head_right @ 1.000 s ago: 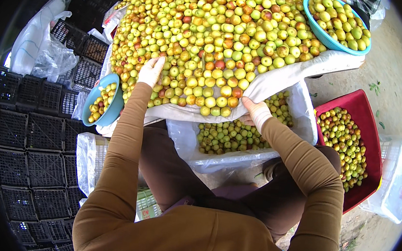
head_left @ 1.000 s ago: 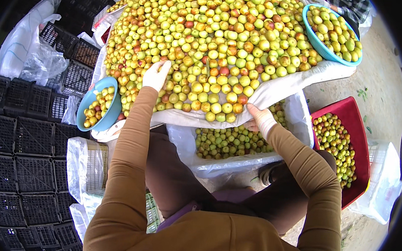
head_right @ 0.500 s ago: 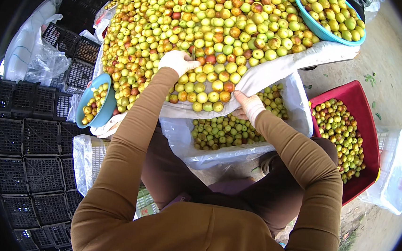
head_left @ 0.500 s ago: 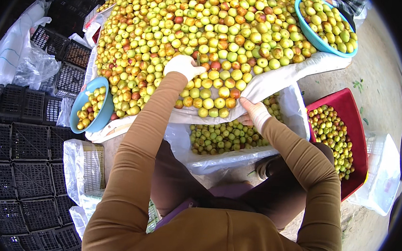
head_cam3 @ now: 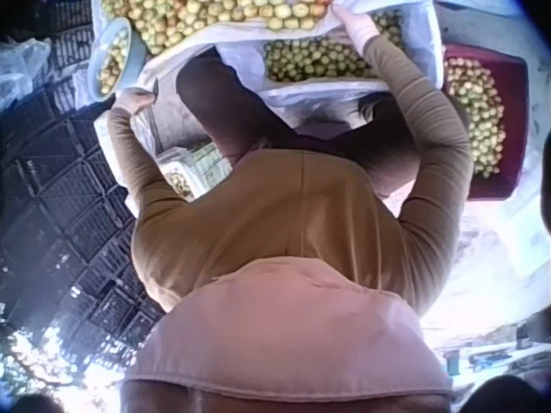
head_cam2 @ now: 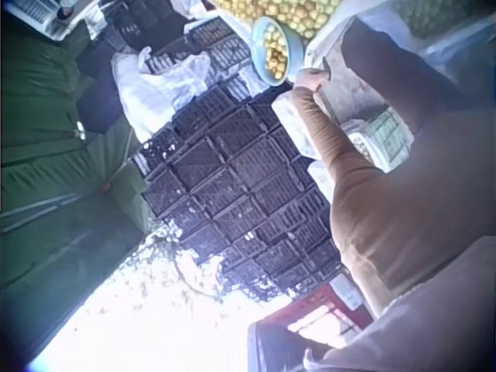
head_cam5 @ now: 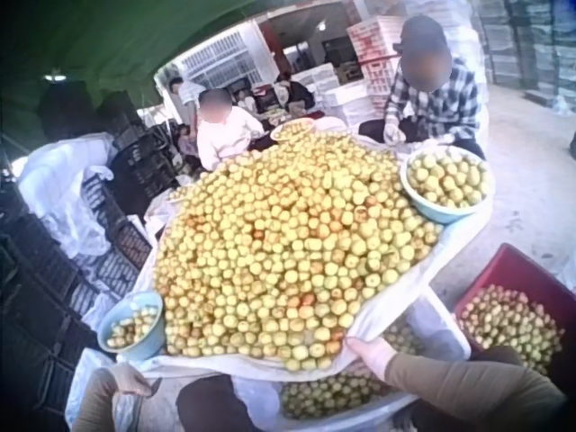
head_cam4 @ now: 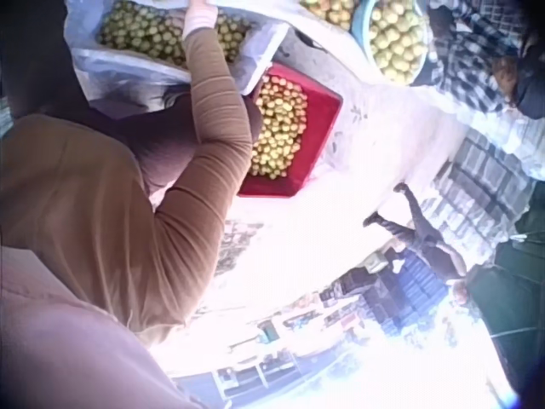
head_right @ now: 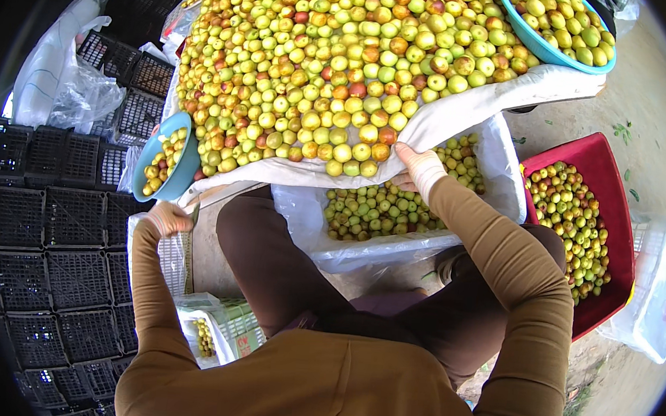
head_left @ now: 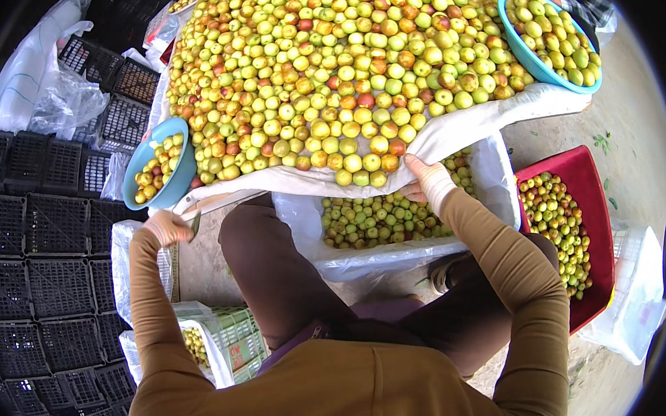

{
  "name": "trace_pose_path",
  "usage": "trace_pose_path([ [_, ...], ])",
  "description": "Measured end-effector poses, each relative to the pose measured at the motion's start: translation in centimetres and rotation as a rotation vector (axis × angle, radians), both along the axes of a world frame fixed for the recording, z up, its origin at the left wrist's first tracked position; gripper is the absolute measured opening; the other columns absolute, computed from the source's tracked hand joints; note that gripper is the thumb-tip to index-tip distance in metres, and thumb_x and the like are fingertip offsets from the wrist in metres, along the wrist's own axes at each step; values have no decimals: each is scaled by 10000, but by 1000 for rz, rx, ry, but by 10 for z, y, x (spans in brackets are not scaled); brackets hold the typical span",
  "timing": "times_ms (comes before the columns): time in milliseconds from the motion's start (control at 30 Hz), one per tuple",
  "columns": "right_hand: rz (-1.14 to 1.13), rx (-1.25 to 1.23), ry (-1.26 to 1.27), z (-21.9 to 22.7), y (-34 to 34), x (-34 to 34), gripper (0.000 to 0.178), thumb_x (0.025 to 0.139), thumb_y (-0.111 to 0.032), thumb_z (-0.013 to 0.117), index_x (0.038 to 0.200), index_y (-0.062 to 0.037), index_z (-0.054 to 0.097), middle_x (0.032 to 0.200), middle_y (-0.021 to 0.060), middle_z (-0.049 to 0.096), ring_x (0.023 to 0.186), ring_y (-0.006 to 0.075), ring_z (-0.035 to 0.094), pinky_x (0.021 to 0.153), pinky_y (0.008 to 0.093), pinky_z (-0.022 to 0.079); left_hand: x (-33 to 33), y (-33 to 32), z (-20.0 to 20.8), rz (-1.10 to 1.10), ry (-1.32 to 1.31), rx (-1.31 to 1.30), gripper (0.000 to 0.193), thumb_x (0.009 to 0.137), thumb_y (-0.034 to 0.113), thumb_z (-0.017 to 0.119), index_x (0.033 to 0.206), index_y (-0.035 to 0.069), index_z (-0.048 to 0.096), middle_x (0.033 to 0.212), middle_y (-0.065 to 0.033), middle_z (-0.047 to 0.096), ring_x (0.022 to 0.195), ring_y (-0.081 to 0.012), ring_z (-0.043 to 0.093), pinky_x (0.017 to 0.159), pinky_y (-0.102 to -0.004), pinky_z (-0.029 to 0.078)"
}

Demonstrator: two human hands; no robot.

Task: The person sorts small round fruits from a large pile on a table into a white plastic bin below. They handle the fruits by hand, picking them up and placing them into the bin repeatedly.

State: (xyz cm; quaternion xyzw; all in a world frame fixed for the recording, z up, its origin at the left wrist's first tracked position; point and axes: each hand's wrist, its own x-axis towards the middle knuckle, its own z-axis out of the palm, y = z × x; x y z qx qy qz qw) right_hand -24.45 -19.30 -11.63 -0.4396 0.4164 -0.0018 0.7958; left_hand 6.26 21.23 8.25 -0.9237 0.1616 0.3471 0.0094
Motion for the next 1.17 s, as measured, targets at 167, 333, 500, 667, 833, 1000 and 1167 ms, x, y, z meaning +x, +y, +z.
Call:
trace_pose_path([
  [167,9,-32,16,-4,0,1,599,898,-498,617,1270,-38,528,1138,189,650,987,331,657,863,451,524,-6,61,-45,-136,-10,494,334,681,273,753,902,23,741,632,-67,639,522,-157,578,499,-317,482],
  [333,0,-79,-2,-9,-1,-1,581,902,-511,602,1250,-48,549,1091,148,679,919,302,672,835,442,529,-17,-32,-40,91,-108,-482,226,821,181,721,979,20,726,618,-37,605,459,-96,515,426,-238,399],
  [500,17,-91,42,-8,-1,3,582,903,-512,601,1240,-41,552,1095,140,678,903,294,673,825,441,531,-6,-125,-75,-296,-448,-824,239,799,238,712,976,77,725,849,-85,707,746,-164,666,704,-290,530],
  [667,16,-83,16,-8,-2,0,583,897,-516,605,1241,-49,552,1083,150,675,911,301,672,823,438,532,-5,-211,-91,-581,-728,-368,363,769,326,703,1090,156,676,993,-135,674,943,-313,639,855,-396,511],
  [833,43,-62,30,-13,-5,1,619,890,-520,611,1277,-45,518,1091,184,661,940,319,667,841,464,522,29,-220,-82,-260,-220,-672,497,799,293,718,1234,82,604,1080,-83,677,726,-210,631,627,-327,510],
  [1000,36,-47,0,-10,-4,1,649,872,-527,634,1320,-82,483,1142,180,645,940,358,668,857,501,518,40,-177,-84,567,693,-1421,359,847,221,679,1157,62,593,1119,-149,654,583,-139,555,490,-246,438],
  [1167,67,-6,41,-31,-13,7,672,887,-504,633,1411,-154,399,1200,200,629,991,392,664,864,543,513,47,-140,-90,595,1080,-1588,474,870,340,612,1216,19,560,1215,-231,596,615,-184,564,496,-316,436],
])
